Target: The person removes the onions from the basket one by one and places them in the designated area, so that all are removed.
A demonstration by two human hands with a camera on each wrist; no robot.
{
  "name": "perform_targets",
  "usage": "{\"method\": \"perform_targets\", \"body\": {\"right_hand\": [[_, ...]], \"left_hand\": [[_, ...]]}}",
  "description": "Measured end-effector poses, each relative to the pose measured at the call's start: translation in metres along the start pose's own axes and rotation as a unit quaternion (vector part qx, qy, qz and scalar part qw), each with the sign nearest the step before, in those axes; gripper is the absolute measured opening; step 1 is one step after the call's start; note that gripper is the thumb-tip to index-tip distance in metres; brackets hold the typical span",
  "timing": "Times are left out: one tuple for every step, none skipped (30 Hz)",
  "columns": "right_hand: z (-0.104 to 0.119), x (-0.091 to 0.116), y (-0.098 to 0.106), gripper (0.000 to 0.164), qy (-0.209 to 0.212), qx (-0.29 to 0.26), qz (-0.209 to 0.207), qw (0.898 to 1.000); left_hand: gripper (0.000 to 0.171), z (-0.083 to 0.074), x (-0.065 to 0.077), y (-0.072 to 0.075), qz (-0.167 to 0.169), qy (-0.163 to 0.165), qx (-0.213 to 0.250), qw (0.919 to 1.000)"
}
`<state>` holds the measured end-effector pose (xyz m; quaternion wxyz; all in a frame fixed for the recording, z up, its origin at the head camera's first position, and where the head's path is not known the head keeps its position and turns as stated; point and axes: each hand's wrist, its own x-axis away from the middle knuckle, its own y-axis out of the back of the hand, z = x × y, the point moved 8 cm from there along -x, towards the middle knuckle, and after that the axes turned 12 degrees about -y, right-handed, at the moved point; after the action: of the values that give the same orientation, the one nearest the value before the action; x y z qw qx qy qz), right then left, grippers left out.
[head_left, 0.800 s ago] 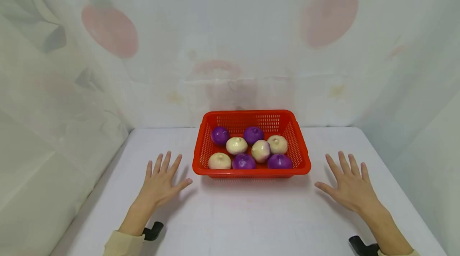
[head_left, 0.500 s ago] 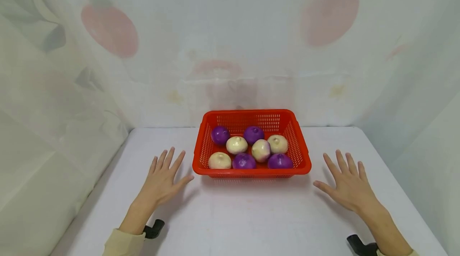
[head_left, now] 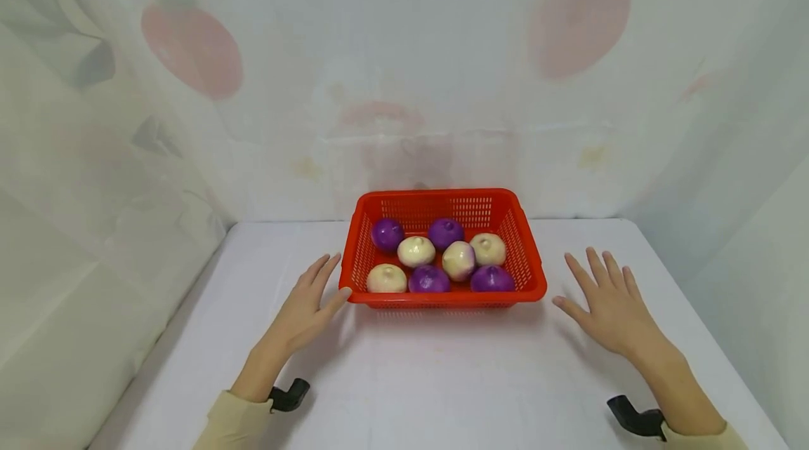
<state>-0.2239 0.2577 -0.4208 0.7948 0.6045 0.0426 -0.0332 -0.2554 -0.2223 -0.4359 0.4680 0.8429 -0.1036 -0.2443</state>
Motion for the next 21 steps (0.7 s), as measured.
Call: {"method": "perform_targets", "body": {"right_hand": [[0.002,0.000,0.002,0.083,0.002,-0.002,-0.002,1.000],[0.003,-0.001,0.004,0.083,0.002,-0.005,-0.003,1.000],[0.006,-0.001,0.006,0.083,0.004,-0.008,-0.005,1.000],[0.007,-0.001,0.008,0.082,0.007,-0.012,-0.008,1.000],[0.009,-0.001,0.010,0.082,0.009,-0.015,-0.010,1.000],[0.011,-0.002,0.013,0.081,0.011,-0.017,-0.013,1.000],[0.013,-0.002,0.015,0.080,0.013,-0.019,-0.016,1.000],[0.015,-0.003,0.018,0.080,0.015,-0.021,-0.019,0.999],[0.017,-0.003,0.020,0.078,0.017,-0.024,-0.022,0.999],[0.019,-0.004,0.023,0.078,0.018,-0.026,-0.023,0.999],[0.021,-0.005,0.025,0.077,0.018,-0.028,-0.023,0.999],[0.024,-0.006,0.027,0.077,0.020,-0.029,-0.024,0.999],[0.028,-0.006,0.028,0.077,0.022,-0.031,-0.024,0.999],[0.031,-0.007,0.030,0.076,0.025,-0.035,-0.022,0.999],[0.035,-0.009,0.030,0.076,0.028,-0.039,-0.019,0.999],[0.039,-0.010,0.031,0.076,0.030,-0.041,-0.017,0.999],[0.042,-0.011,0.031,0.076,0.034,-0.041,-0.017,0.998],[0.045,-0.012,0.031,0.076,0.038,-0.041,-0.018,0.998],[0.047,-0.013,0.032,0.076,0.040,-0.041,-0.017,0.998],[0.049,-0.014,0.033,0.075,0.042,-0.042,-0.017,0.998],[0.051,-0.016,0.033,0.075,0.043,-0.039,-0.018,0.998]], "left_hand": [[0.073,-0.002,-0.002,0.000,-0.006,0.002,0.009,0.9999],[0.072,-0.003,-0.004,-0.001,-0.011,0.004,0.017,0.9998],[0.072,-0.004,-0.005,-0.001,-0.017,0.006,0.023,0.9996],[0.071,-0.004,-0.007,-0.001,-0.022,0.008,0.031,0.9993],[0.071,-0.005,-0.009,-0.001,-0.026,0.010,0.037,0.9989],[0.071,-0.006,-0.011,-0.002,-0.031,0.013,0.045,0.9984],[0.071,-0.006,-0.013,-0.003,-0.036,0.015,0.054,0.9978],[0.070,-0.006,-0.016,-0.004,-0.040,0.018,0.063,0.9971],[0.070,-0.005,-0.018,-0.005,-0.043,0.023,0.074,0.9961],[0.069,-0.005,-0.020,-0.006,-0.045,0.025,0.086,0.9949],[0.068,-0.004,-0.022,-0.007,-0.048,0.026,0.099,0.9936],[0.066,-0.004,-0.023,-0.008,-0.050,0.028,0.113,0.9919],[0.065,-0.002,-0.024,-0.009,-0.052,0.030,0.126,0.9902],[0.064,-0.001,-0.025,-0.009,-0.053,0.033,0.140,0.9883],[0.063,0.001,-0.026,-0.009,-0.055,0.036,0.154,0.9859],[0.063,0.002,-0.026,-0.010,-0.054,0.038,0.168,0.9835],[0.064,0.003,-0.026,-0.010,-0.053,0.043,0.183,0.9808],[0.064,0.005,-0.027,-0.011,-0.049,0.048,0.196,0.9781],[0.065,0.006,-0.027,-0.012,-0.045,0.052,0.208,0.9757],[0.066,0.007,-0.027,-0.014,-0.039,0.055,0.220,0.9731],[0.067,0.007,-0.028,-0.016,-0.033,0.059,0.233,0.9701]]}}
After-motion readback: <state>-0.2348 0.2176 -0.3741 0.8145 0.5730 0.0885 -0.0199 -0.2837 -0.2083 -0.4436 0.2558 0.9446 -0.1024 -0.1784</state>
